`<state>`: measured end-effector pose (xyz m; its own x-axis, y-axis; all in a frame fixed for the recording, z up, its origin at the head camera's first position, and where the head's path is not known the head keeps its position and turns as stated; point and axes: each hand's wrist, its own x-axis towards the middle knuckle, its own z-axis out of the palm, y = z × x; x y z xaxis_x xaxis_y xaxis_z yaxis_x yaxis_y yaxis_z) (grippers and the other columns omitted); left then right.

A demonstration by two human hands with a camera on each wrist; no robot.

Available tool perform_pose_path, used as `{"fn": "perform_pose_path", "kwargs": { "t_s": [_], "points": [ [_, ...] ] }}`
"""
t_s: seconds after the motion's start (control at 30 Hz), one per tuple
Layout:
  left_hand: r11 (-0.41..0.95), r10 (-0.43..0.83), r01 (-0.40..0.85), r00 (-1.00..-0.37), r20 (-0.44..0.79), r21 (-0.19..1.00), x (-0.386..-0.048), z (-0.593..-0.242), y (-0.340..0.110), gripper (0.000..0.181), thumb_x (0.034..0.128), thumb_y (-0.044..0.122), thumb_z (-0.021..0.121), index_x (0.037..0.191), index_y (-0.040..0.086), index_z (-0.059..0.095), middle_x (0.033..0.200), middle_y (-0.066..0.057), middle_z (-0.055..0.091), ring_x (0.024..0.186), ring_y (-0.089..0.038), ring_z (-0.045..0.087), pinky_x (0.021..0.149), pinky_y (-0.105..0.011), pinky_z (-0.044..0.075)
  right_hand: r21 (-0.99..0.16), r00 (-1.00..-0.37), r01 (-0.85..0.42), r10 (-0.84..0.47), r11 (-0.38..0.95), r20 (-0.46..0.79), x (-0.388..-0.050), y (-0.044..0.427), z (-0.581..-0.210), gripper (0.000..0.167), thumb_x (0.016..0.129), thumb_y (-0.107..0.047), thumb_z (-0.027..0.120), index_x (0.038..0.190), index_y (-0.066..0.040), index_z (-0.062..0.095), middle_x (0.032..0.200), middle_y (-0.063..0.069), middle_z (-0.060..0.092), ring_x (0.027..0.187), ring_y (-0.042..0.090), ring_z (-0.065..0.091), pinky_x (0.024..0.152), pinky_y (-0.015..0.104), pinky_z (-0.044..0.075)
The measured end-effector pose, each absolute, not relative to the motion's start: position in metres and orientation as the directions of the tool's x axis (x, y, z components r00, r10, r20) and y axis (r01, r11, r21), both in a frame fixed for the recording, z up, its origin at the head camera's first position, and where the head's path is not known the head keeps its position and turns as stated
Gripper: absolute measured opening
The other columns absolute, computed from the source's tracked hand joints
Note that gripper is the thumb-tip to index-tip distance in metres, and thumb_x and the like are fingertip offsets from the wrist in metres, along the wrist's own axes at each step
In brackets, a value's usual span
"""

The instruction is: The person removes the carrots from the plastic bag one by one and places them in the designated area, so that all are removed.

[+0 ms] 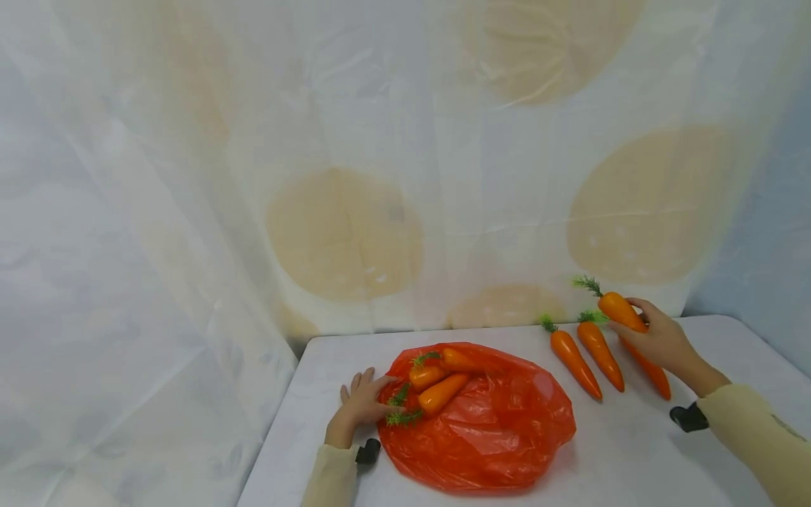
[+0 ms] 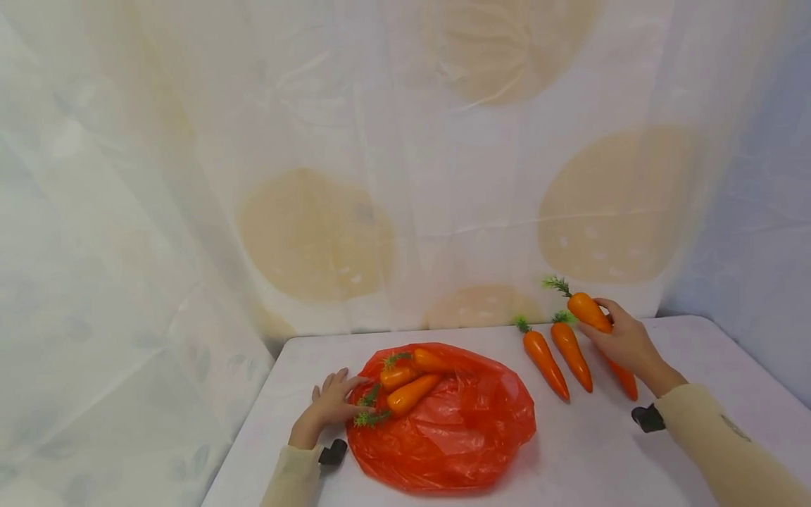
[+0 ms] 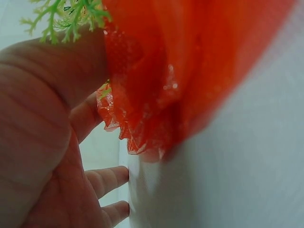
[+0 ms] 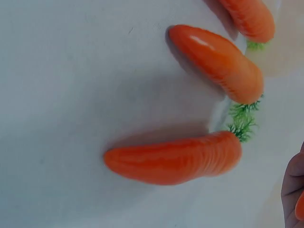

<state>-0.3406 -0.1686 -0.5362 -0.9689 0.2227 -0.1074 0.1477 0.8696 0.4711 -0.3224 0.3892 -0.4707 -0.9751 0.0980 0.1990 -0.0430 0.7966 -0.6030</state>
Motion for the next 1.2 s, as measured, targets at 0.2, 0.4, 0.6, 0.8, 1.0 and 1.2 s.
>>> {"fn": "perform_pose_path", "kwargs": {
  "t_s": [0.2, 0.4, 0.6, 0.8, 1.0, 1.2],
  "points": [
    [0.871, 0.217, 0.139, -0.969, -0.115, 0.471, -0.341, -0.537, -0.168, 0.067, 0.0761, 0.051, 0.08, 0.136, 0.029, 0.058, 0.158, -0.019, 0.03, 0.144, -0.047, 0.018, 0.11, -0.078, 0.005, -0.601, -0.976, 0.008, 0.137, 0.799, 0.169, -0.318, 0.401, -0.472, 0.084, 0.098, -0.05, 0.054, 0.146, 0.01, 0.024, 0.128, 0.041, 0.043, 0.102, 0.052, 0.052, 0.081, 0.061, 0.053],
    [0.87, 0.223, 0.148, -0.969, -0.108, 0.47, -0.34, -0.536, -0.169, 0.067, 0.0758, 0.051, 0.08, 0.135, 0.028, 0.058, 0.157, -0.019, 0.03, 0.144, -0.047, 0.019, 0.11, -0.078, 0.006, -0.606, -0.976, 0.064, 0.176, 0.793, 0.128, -0.313, 0.413, -0.475, 0.085, 0.099, -0.048, 0.051, 0.147, 0.014, 0.018, 0.13, 0.046, 0.036, 0.105, 0.056, 0.046, 0.082, 0.066, 0.049],
    [0.867, 0.22, 0.142, -0.969, -0.112, 0.477, -0.339, -0.535, -0.168, 0.065, 0.076, 0.051, 0.079, 0.135, 0.031, 0.059, 0.158, -0.019, 0.03, 0.144, -0.047, 0.018, 0.11, -0.078, 0.005, -0.598, -0.968, 0.08, 0.206, 0.798, 0.145, -0.309, 0.425, -0.482, 0.081, 0.1, -0.045, 0.051, 0.143, 0.017, 0.022, 0.123, 0.044, 0.04, 0.097, 0.052, 0.049, 0.074, 0.057, 0.053],
    [0.861, 0.228, 0.142, -0.966, -0.12, 0.489, -0.337, -0.534, -0.167, 0.064, 0.0761, 0.05, 0.08, 0.134, 0.032, 0.059, 0.158, -0.019, 0.029, 0.144, -0.049, 0.017, 0.11, -0.078, 0.004, -0.585, -0.962, 0.114, 0.235, 0.803, 0.136, -0.305, 0.439, -0.494, 0.078, 0.101, -0.041, 0.05, 0.139, 0.021, 0.023, 0.124, 0.046, 0.037, 0.101, 0.055, 0.046, 0.08, 0.064, 0.05],
    [0.856, 0.23, 0.142, -0.966, -0.12, 0.498, -0.337, -0.533, -0.167, 0.064, 0.0751, 0.051, 0.08, 0.132, 0.032, 0.06, 0.158, -0.019, 0.029, 0.145, -0.049, 0.016, 0.11, -0.078, 0.003, -0.608, -0.955, 0.191, 0.288, 0.77, 0.065, -0.304, 0.451, -0.503, 0.084, 0.1, -0.045, 0.05, 0.141, 0.022, 0.018, 0.126, 0.047, 0.033, 0.099, 0.054, 0.046, 0.078, 0.061, 0.052],
    [0.857, 0.235, 0.151, -0.965, -0.113, 0.493, -0.337, -0.534, -0.167, 0.062, 0.0763, 0.05, 0.079, 0.132, 0.032, 0.06, 0.158, -0.02, 0.029, 0.144, -0.049, 0.017, 0.11, -0.079, 0.004, -0.604, -0.948, 0.247, 0.318, 0.758, 0.011, -0.299, 0.461, -0.511, 0.089, 0.097, -0.048, 0.053, 0.138, 0.023, 0.02, 0.126, 0.047, 0.032, 0.104, 0.057, 0.042, 0.085, 0.067, 0.047]
  ]
}}
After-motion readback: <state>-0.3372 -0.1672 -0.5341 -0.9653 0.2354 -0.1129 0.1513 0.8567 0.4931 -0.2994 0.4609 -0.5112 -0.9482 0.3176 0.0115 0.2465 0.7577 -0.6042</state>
